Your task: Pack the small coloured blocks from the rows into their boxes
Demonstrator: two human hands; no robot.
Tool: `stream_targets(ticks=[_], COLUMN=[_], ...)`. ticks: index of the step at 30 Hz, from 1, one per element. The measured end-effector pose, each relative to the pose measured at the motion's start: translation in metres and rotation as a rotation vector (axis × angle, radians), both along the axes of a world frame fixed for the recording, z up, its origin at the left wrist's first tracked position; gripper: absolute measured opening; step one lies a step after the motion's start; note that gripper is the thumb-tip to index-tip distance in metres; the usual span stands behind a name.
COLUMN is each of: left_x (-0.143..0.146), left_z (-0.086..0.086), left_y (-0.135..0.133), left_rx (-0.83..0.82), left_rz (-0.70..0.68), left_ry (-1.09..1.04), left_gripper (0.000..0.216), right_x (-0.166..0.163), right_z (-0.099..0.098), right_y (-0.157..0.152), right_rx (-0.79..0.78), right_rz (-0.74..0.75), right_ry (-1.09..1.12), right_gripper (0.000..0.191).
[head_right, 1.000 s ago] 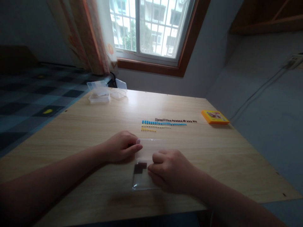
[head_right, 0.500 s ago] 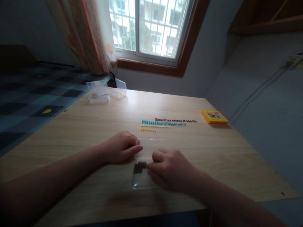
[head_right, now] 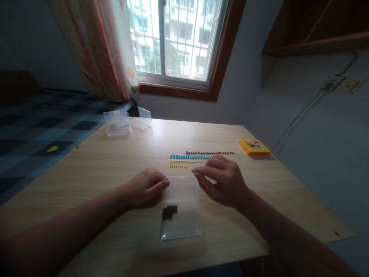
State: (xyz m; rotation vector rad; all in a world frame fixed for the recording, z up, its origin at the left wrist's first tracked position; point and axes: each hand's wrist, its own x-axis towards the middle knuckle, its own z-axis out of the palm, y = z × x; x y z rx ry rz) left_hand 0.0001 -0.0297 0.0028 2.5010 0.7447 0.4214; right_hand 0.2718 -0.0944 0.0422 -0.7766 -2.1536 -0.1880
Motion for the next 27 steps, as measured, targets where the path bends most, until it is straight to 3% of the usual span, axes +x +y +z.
stream_targets(ticks=[3,6,13,19,27], left_x=[0.0,0.0,-0.001,0.0,0.003], left_z=[-0.001,-0.001,-0.001,-0.001,0.0], left_y=[0.002,0.002,0.003,0.002,0.003], left_rx=[-0.028,-0.041,-0.037,-0.047,-0.045], left_rz=[0.005,0.011,0.002,0.003,0.019], left_ry=[-0.021,-0.035,-0.108,-0.112,-0.116], left_gripper=[0.057,0.057,0.056,0.054,0.053], right_x=[0.008,0.009,-0.014,-0.022,-0.024], right_z=[0.011,0.015,-0.009,-0.028,-0.039], right_y=[0.037,0.081,0.156,0.166,0.164], right_rx=[-0.106,-0.322,-0.563,-0.59,-0.567], right_rz=[-0.145,-0.315,-0.402,-0.436,-0.49], right_ry=[0.011,-0.127,-0.25,-0.289,-0.255], right_gripper=[0.014,0.014,0.012,0.015,0.016])
